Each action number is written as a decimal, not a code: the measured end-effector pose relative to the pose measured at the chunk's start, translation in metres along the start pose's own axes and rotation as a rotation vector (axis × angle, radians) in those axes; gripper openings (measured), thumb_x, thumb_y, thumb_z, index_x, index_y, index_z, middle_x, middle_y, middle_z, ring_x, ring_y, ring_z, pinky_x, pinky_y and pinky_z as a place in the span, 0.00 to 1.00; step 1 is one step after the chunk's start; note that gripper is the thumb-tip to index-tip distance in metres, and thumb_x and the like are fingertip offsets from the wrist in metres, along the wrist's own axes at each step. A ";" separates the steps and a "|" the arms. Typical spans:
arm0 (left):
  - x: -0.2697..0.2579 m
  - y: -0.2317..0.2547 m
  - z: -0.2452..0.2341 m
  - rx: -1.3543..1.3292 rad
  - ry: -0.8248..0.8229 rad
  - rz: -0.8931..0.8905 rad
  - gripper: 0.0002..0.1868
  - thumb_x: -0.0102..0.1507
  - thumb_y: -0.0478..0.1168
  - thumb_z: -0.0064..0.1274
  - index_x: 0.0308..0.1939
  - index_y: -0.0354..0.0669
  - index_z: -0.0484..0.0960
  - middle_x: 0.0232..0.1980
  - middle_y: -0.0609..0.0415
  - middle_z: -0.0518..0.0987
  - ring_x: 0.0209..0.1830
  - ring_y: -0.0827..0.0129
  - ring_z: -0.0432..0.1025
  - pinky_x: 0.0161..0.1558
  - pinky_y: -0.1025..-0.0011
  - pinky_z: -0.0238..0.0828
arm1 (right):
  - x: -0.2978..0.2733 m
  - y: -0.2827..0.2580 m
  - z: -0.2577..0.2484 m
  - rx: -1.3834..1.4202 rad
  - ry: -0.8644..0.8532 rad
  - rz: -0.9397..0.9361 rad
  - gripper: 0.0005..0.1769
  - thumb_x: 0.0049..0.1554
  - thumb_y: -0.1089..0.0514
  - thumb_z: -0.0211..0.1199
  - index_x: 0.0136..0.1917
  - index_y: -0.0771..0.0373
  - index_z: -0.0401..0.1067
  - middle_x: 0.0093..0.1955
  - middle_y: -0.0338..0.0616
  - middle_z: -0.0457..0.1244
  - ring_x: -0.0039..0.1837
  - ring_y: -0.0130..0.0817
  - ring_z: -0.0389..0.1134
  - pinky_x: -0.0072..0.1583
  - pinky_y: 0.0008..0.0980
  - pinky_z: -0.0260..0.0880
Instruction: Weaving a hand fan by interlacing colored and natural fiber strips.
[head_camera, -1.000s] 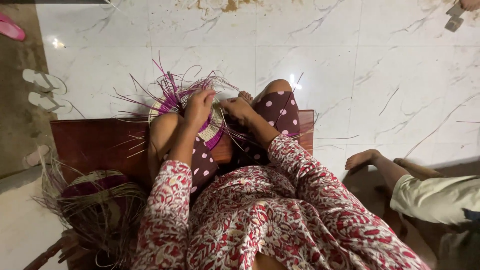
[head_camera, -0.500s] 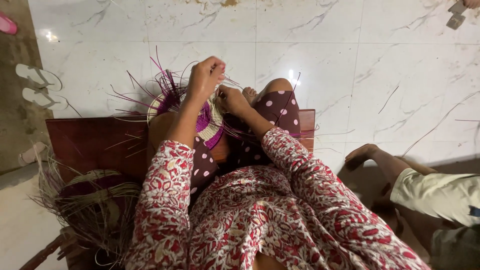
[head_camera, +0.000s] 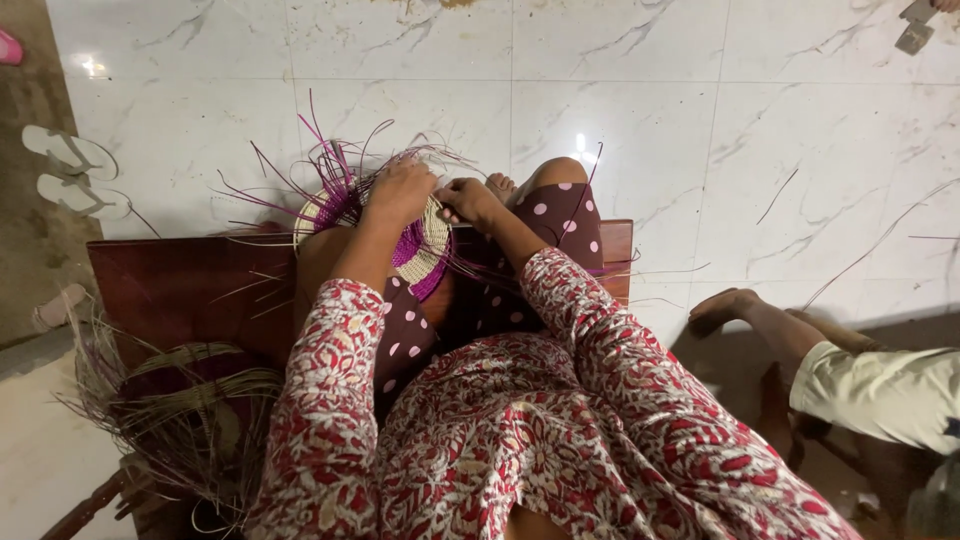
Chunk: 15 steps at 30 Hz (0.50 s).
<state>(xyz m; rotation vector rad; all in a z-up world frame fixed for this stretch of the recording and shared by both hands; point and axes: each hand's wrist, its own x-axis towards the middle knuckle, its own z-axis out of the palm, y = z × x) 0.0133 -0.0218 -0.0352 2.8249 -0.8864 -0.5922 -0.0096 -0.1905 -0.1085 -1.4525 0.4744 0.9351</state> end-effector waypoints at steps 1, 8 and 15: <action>0.001 -0.004 0.007 0.041 0.085 0.041 0.14 0.65 0.40 0.43 0.36 0.47 0.87 0.37 0.51 0.81 0.46 0.56 0.75 0.50 0.60 0.73 | -0.003 -0.002 0.002 0.090 0.032 0.031 0.16 0.59 0.56 0.64 0.53 0.71 0.71 0.27 0.49 0.66 0.26 0.31 0.68 0.31 0.22 0.72; -0.001 0.002 0.026 -0.027 0.294 -0.031 0.13 0.63 0.44 0.50 0.33 0.42 0.85 0.36 0.47 0.78 0.44 0.54 0.74 0.52 0.59 0.70 | -0.005 0.003 0.007 0.229 -0.010 0.032 0.10 0.61 0.58 0.60 0.50 0.69 0.73 0.25 0.44 0.60 0.23 0.26 0.61 0.28 0.18 0.64; 0.019 0.012 0.050 -0.469 -0.312 -0.712 0.26 0.64 0.52 0.48 0.59 0.37 0.79 0.65 0.39 0.70 0.68 0.40 0.65 0.67 0.48 0.62 | -0.001 0.009 0.005 0.294 -0.028 0.032 0.07 0.59 0.61 0.63 0.48 0.68 0.71 0.29 0.43 0.62 0.27 0.26 0.67 0.31 0.20 0.72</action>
